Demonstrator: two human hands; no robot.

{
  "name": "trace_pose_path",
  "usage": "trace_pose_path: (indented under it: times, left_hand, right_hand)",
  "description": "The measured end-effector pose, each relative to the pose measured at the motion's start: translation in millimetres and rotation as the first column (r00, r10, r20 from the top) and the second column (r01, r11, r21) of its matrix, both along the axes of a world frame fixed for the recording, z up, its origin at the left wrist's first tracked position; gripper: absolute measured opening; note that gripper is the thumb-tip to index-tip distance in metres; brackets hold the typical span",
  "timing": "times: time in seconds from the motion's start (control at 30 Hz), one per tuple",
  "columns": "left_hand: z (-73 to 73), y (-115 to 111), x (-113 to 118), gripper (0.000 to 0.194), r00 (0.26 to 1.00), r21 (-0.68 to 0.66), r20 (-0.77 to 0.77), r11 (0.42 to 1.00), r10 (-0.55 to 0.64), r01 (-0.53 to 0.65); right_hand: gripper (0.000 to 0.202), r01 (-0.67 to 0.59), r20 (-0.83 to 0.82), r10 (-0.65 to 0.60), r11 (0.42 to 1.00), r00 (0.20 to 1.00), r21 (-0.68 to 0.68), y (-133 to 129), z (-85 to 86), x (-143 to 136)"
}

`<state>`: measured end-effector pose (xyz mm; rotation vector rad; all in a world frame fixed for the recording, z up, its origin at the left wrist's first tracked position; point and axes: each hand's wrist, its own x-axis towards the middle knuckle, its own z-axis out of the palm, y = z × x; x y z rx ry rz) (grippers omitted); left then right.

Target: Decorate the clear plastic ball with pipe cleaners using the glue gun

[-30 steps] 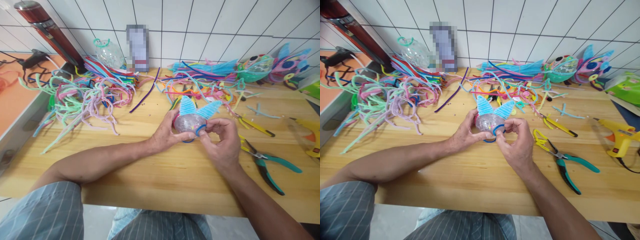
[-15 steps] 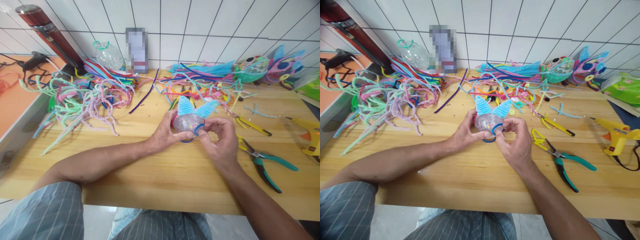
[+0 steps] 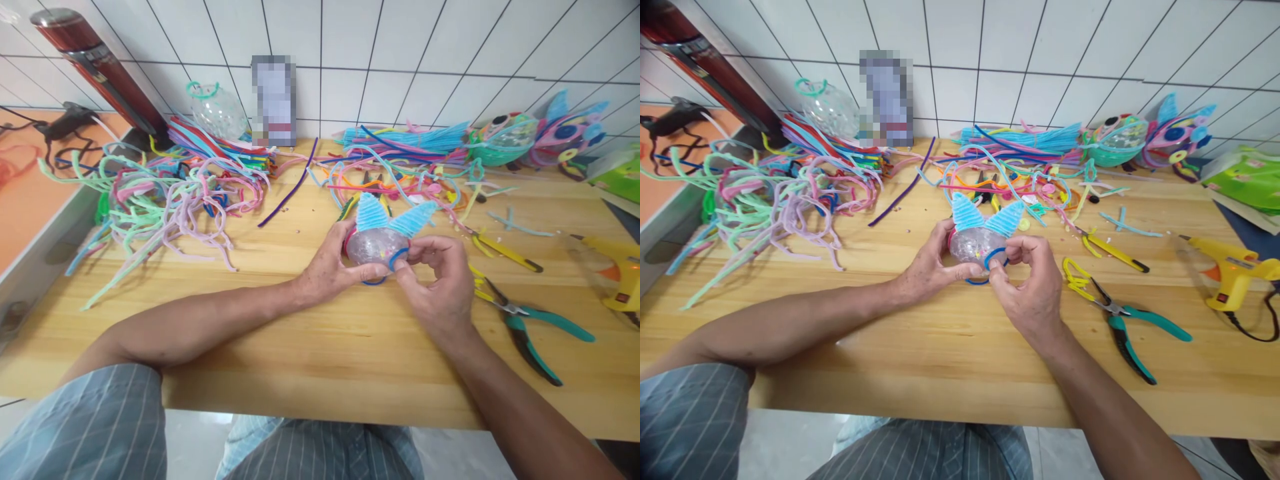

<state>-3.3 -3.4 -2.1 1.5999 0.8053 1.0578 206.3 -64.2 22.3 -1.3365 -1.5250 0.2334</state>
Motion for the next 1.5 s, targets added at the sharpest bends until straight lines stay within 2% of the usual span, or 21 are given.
trace_pose_path:
  times: [0.3,0.47,0.67,0.87,1.07,1.27,1.5]
  left_hand:
    - [-1.6,0,-1,0.098,1.0,0.006,-0.013,1.0,0.008,-0.008]
    - [0.9,1,-2,0.096,0.999,0.034,-0.04,0.999,0.007,-0.006]
    - [5.3,-2,0,0.102,1.0,-0.015,0.018,1.0,-0.016,0.017]
    - [9.8,-5,1,0.099,0.999,-0.082,0.019,0.996,-0.037,0.039]
    - [6.8,-5,0,0.096,0.998,-0.024,0.018,0.998,-0.056,0.056]
    - [-0.3,-2,0,0.089,0.997,0.093,-0.048,0.994,-0.06,0.064]
    - [1.2,-4,-1,0.087,0.997,0.065,-0.047,0.995,-0.067,0.07]
  right_hand:
    - [0.03,-0.017,-0.035,0.015,0.999,0.999,-0.044,-1,2.3,0]
    - [0.031,0.001,-0.032,-0.002,1.0,0.999,-0.024,-1,1.6,0]
    - [0.031,-0.013,-0.013,0.013,0.999,1.0,-0.032,-2,2.8,0]
    - [0.032,-0.027,0.023,0.026,0.999,0.999,0.034,-4,0.9,-4]
    - [0.031,-0.011,0.057,0.008,0.998,0.998,0.056,-4,1.7,-6]
    - [0.031,0.008,0.096,-0.015,0.997,0.995,0.07,-4,3.8,-7]
    - [0.03,-0.04,0.002,0.04,0.999,0.999,0.03,-5,2.7,-5]
